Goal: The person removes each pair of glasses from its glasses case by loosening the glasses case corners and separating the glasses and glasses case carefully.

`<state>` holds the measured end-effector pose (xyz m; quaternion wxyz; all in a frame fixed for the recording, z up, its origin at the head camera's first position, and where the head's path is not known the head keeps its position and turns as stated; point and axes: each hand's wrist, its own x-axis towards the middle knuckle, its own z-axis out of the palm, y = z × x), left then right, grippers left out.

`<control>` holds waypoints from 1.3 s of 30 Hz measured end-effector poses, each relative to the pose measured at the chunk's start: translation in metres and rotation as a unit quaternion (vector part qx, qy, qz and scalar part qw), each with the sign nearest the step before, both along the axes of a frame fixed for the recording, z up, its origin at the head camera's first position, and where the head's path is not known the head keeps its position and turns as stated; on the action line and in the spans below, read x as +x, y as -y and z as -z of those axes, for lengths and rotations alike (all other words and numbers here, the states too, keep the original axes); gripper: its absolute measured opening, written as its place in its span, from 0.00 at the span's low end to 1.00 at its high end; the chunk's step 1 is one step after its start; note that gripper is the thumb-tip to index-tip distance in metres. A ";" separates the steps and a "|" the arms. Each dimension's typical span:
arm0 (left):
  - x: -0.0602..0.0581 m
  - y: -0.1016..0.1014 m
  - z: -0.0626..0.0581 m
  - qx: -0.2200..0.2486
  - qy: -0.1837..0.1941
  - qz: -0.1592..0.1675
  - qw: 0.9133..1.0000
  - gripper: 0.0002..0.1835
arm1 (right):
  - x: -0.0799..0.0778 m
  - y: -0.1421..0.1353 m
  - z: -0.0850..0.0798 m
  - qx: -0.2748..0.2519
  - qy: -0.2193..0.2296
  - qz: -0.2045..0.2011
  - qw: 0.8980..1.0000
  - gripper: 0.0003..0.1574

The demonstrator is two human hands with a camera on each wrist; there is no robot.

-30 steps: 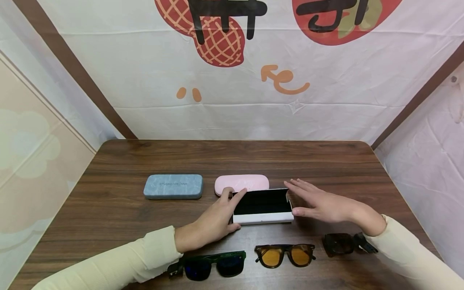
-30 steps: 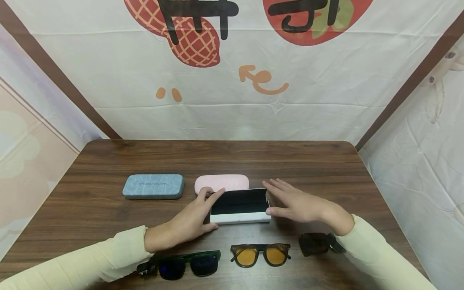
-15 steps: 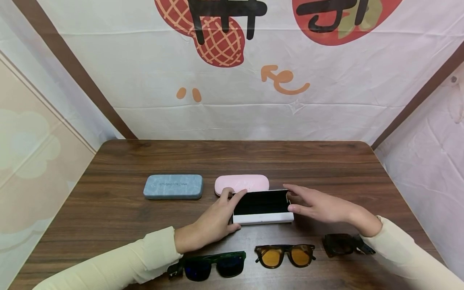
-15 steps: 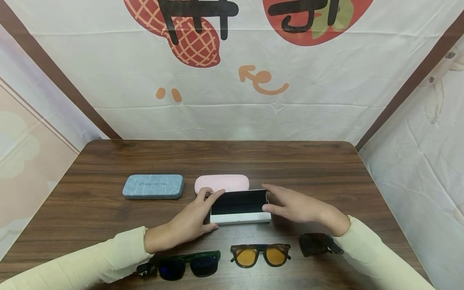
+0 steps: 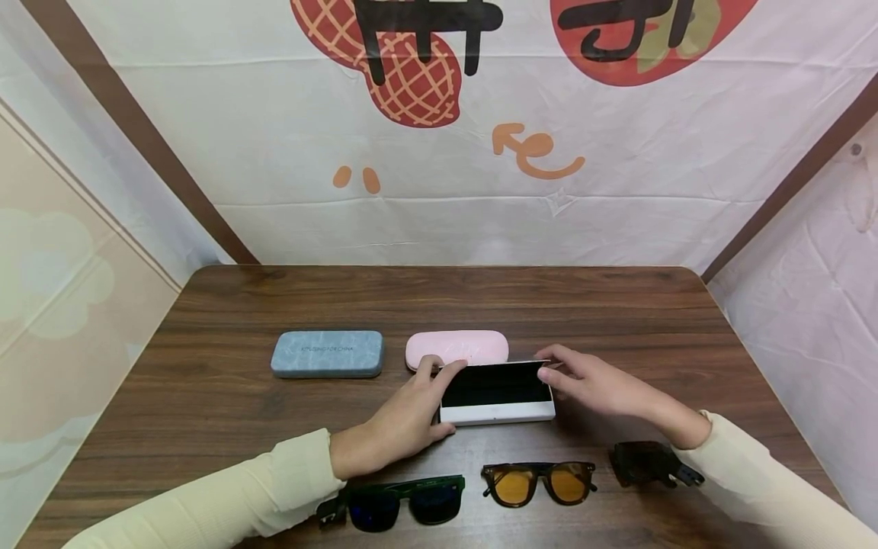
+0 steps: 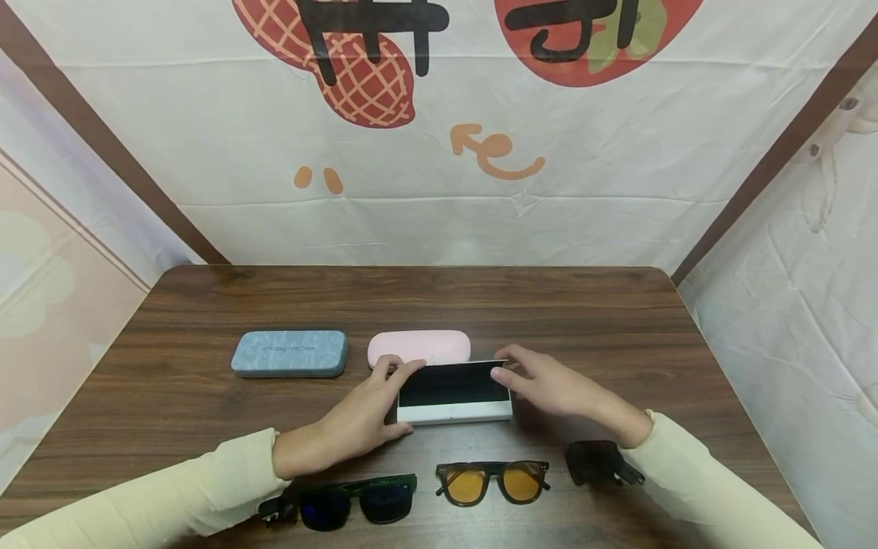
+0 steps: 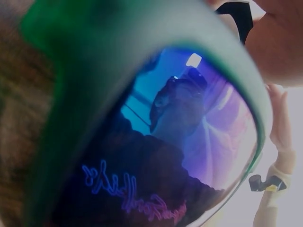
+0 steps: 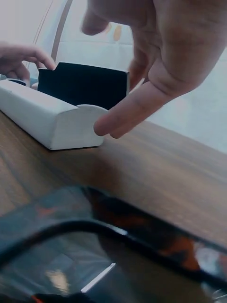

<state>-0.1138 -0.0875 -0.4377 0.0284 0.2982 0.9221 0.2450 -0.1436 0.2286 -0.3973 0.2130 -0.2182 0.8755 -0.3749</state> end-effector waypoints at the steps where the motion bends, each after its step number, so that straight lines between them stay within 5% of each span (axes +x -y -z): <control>1: 0.000 0.000 0.000 0.001 0.000 0.001 1.000 0.50 | 0.000 0.001 0.000 -0.009 0.013 0.010 1.000 0.28; 9: 0.000 0.000 0.002 0.002 -0.007 0.001 1.000 0.49 | -0.003 0.010 0.005 -0.077 0.075 0.071 0.992 0.25; 19: 0.000 0.000 0.001 0.005 -0.005 0.001 1.000 0.49 | -0.005 0.014 0.007 -0.070 0.095 0.072 0.990 0.31; 39: 0.001 0.001 0.000 0.006 0.002 0.003 1.000 0.46 | -0.011 0.011 0.008 -0.084 0.125 0.072 0.986 0.20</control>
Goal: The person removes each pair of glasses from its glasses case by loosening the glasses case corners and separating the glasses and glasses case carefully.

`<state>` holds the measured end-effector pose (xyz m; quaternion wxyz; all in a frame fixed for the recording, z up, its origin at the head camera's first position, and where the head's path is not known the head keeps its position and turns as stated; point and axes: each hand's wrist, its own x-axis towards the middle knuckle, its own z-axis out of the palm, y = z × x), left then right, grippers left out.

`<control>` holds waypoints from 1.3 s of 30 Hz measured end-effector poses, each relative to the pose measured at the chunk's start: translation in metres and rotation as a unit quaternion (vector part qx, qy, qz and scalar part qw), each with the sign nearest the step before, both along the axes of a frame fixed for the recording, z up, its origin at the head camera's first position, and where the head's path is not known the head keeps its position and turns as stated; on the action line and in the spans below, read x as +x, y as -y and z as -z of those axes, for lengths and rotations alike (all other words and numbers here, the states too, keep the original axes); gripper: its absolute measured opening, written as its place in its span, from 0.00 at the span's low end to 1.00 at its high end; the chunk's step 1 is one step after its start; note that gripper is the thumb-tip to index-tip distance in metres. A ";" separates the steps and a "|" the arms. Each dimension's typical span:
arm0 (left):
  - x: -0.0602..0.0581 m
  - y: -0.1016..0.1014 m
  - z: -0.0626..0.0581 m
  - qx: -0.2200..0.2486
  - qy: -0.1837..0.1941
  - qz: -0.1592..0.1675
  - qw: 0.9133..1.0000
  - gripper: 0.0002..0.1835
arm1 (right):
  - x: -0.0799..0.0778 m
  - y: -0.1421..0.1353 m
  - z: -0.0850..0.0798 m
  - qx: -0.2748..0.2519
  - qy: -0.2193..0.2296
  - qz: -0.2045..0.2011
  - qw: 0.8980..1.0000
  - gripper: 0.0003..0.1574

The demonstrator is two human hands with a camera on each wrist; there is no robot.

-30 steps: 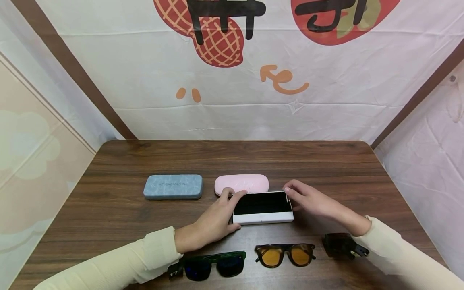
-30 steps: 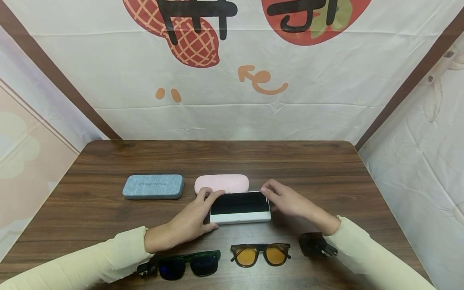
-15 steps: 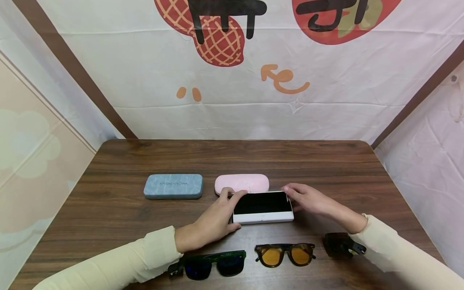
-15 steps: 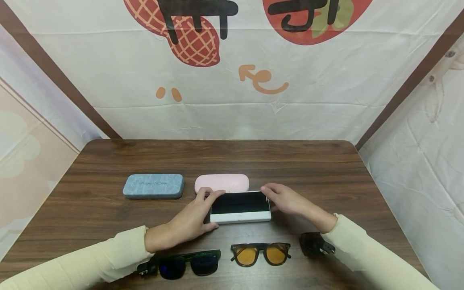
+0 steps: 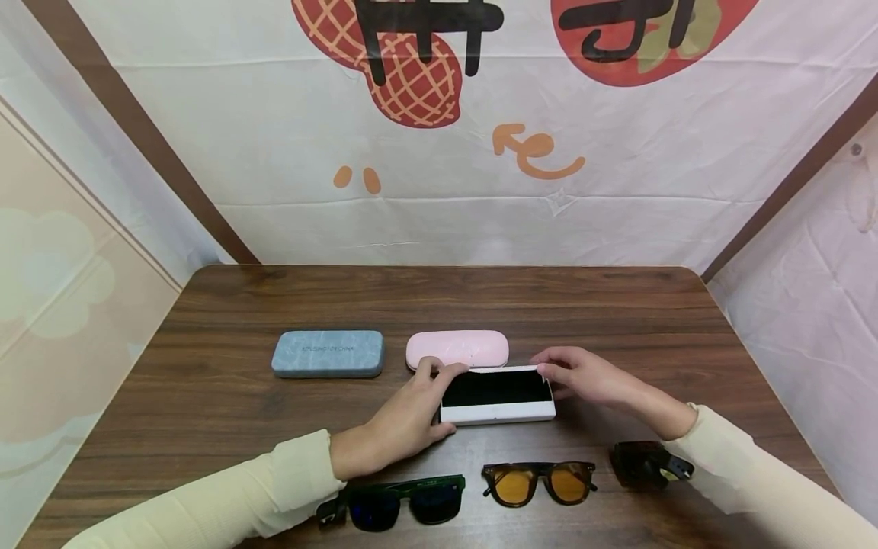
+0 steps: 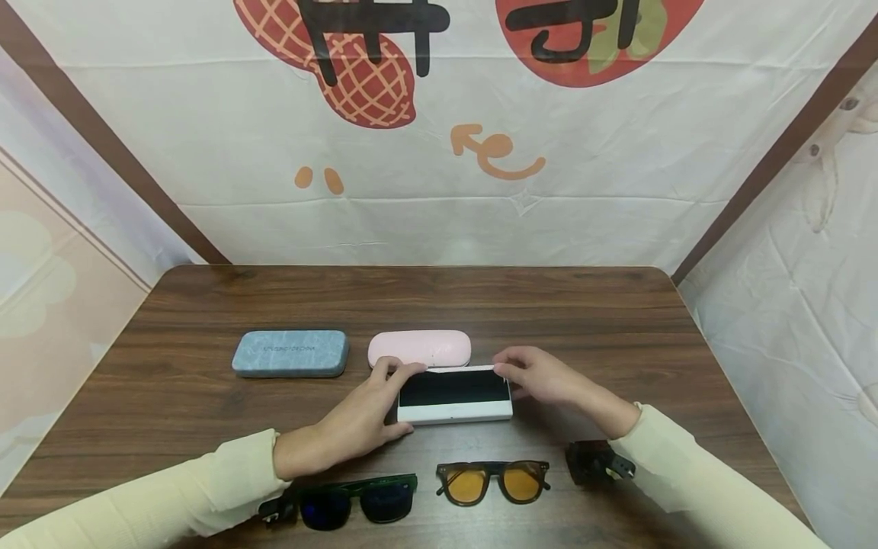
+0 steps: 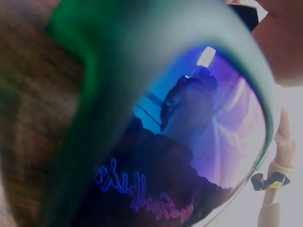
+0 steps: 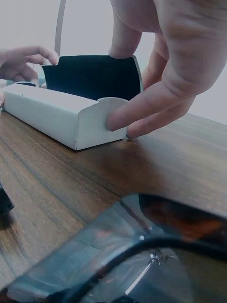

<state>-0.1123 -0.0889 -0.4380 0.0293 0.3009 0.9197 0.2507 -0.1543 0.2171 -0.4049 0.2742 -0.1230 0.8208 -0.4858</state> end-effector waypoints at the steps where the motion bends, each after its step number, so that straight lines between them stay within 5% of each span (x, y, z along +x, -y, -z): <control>1: 0.000 0.000 0.000 0.000 0.000 0.000 1.000 0.46 | 0.000 -0.001 0.000 -0.004 0.001 -0.003 1.000 0.20; 12: 0.000 0.001 0.000 -0.012 0.007 0.005 1.000 0.40 | -0.002 -0.010 -0.001 -0.028 -0.019 -0.072 0.997 0.19; 25: -0.001 0.002 0.000 -0.019 0.012 0.018 1.000 0.36 | -0.002 -0.013 0.001 0.049 -0.116 -0.124 0.984 0.23; 39: 0.000 0.002 0.002 -0.021 -0.005 0.021 1.000 0.33 | 0.012 -0.003 0.000 0.152 -0.230 -0.131 0.952 0.28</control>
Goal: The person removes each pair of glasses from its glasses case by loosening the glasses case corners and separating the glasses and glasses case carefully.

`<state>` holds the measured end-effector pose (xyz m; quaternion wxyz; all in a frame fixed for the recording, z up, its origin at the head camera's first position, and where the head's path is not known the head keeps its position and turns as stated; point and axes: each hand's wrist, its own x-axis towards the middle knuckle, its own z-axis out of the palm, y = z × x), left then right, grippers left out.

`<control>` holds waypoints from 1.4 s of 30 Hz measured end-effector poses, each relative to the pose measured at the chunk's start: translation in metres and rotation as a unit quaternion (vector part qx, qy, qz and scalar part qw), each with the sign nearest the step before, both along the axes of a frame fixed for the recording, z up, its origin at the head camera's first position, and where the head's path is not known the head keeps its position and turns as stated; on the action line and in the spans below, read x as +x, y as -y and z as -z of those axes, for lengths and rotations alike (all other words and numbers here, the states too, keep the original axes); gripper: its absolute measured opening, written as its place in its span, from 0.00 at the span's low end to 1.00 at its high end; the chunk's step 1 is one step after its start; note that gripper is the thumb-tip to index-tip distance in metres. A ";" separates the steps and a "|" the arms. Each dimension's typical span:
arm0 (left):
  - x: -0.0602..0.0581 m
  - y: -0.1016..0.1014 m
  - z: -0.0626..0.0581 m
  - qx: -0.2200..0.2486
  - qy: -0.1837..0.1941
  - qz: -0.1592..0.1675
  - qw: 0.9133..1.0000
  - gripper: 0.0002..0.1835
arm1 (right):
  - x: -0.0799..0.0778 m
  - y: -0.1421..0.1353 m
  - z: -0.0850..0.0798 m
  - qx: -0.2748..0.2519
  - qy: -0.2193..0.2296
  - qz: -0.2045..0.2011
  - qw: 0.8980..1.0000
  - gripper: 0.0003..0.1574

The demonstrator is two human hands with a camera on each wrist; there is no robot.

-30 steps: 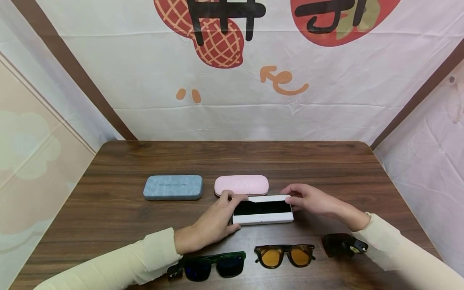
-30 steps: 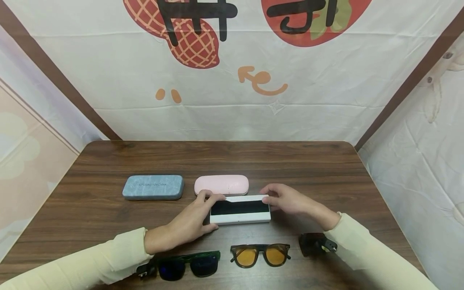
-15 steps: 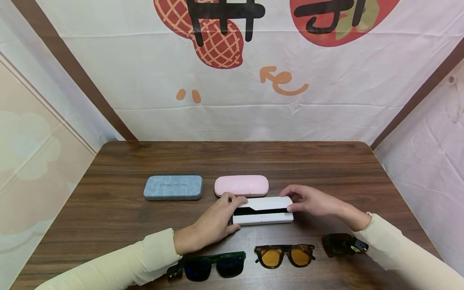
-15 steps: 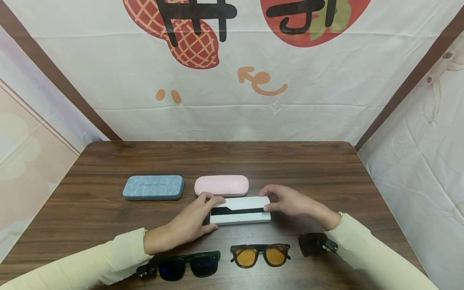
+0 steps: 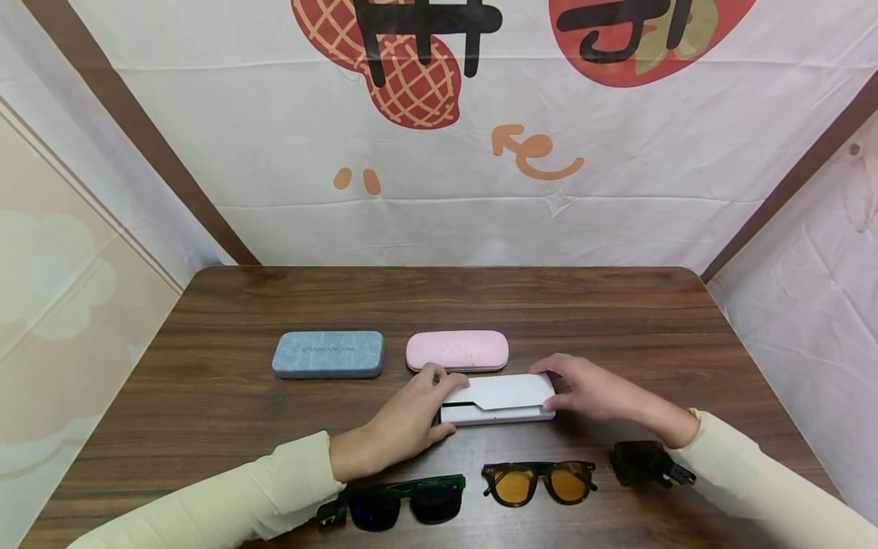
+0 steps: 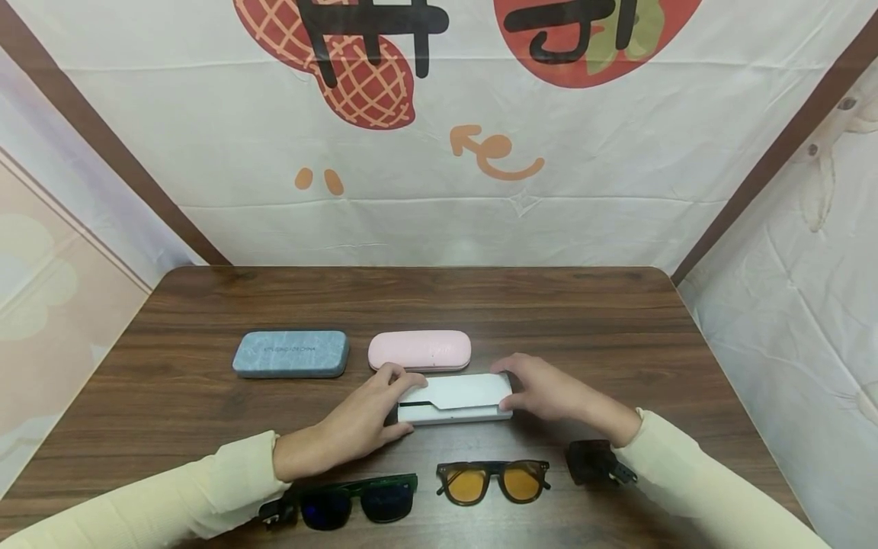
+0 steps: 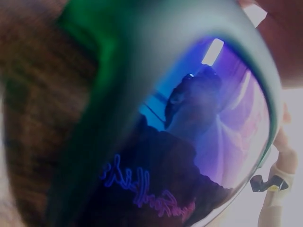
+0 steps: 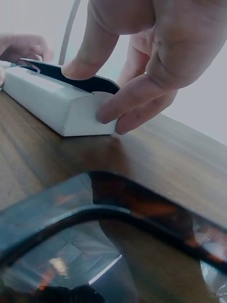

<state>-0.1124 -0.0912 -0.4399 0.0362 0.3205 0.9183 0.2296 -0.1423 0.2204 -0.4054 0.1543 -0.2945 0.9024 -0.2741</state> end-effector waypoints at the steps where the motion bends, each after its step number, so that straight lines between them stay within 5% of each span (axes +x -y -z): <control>1: 0.000 0.000 0.000 0.000 -0.001 0.000 1.000 0.33 | 0.001 0.001 0.000 0.005 -0.008 -0.001 1.000 0.28; 18: -0.001 0.000 0.000 -0.014 -0.026 0.010 1.000 0.32 | 0.012 0.011 0.007 0.031 -0.070 0.027 0.997 0.30; 42: 0.004 -0.003 -0.002 -0.038 -0.031 0.030 0.998 0.25 | 0.018 0.018 0.006 0.063 -0.067 0.020 0.996 0.37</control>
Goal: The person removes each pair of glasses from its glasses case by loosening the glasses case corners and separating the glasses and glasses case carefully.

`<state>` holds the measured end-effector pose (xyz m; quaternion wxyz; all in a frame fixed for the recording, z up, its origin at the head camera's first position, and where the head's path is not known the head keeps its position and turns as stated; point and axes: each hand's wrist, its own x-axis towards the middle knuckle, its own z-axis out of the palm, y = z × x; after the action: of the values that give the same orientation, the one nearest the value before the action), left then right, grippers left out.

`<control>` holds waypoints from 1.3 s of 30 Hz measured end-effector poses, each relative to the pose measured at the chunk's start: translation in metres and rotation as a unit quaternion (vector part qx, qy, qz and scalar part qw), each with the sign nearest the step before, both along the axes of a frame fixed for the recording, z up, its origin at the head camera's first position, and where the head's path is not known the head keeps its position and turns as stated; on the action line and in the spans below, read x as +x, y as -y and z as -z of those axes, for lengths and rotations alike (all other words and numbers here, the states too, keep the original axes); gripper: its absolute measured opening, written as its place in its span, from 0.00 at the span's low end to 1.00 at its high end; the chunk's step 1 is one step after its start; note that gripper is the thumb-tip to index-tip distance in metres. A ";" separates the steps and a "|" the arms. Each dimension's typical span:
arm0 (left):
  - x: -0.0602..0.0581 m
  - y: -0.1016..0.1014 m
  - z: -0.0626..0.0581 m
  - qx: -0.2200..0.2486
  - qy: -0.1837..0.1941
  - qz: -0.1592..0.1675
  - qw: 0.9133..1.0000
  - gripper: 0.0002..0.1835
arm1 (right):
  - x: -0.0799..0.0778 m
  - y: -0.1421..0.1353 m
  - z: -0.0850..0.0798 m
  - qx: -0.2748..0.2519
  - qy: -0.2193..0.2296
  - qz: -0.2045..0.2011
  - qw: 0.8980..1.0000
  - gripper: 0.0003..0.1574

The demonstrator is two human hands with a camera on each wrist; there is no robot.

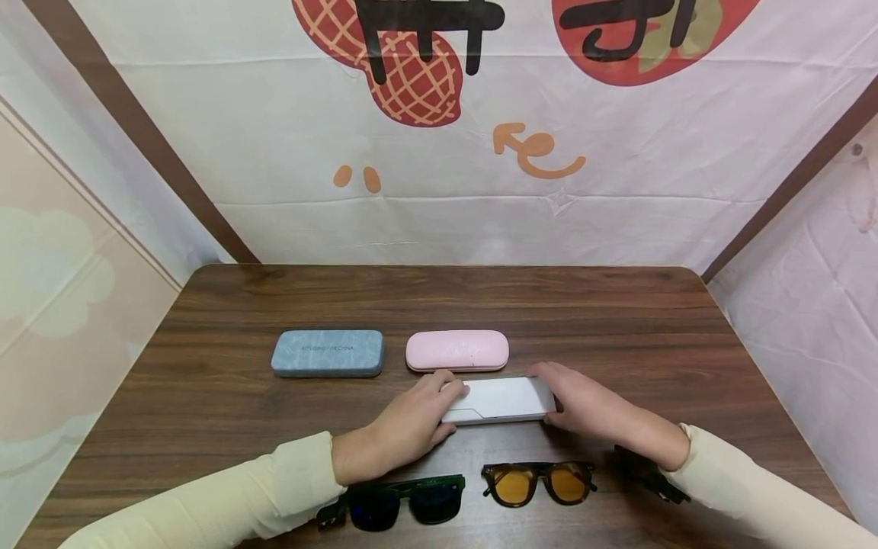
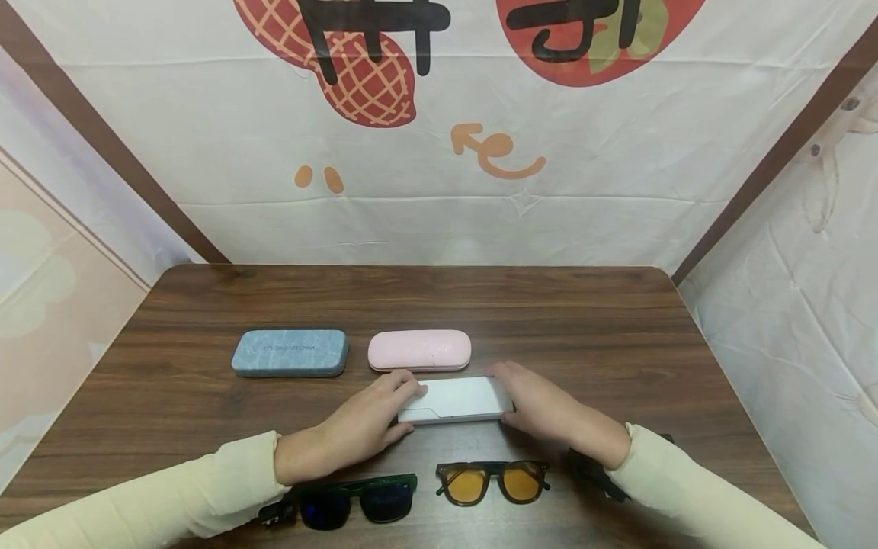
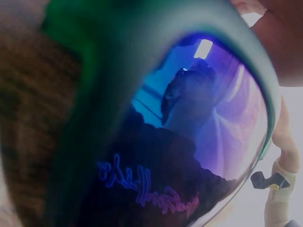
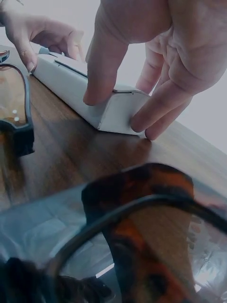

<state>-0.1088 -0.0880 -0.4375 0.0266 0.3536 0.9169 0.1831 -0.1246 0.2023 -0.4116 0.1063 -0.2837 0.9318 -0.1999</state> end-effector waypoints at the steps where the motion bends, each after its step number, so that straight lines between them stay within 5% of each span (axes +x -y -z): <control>1: 0.000 0.000 0.000 -0.001 0.000 0.000 1.000 0.25 | 0.000 0.000 0.000 -0.002 -0.002 -0.002 1.000 0.37; 24: -0.006 -0.007 -0.011 -0.004 0.021 0.021 1.000 0.25 | -0.001 -0.011 -0.005 -0.007 -0.011 -0.022 1.000 0.38; 39: -0.016 -0.029 -0.034 0.020 -0.004 0.035 0.999 0.25 | -0.007 -0.035 -0.036 -0.019 -0.020 -0.021 0.999 0.37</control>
<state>-0.1251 -0.0592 -0.4039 0.0219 0.3867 0.9003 0.1984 -0.1311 0.2373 -0.3757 0.0864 -0.3092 0.9236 -0.2097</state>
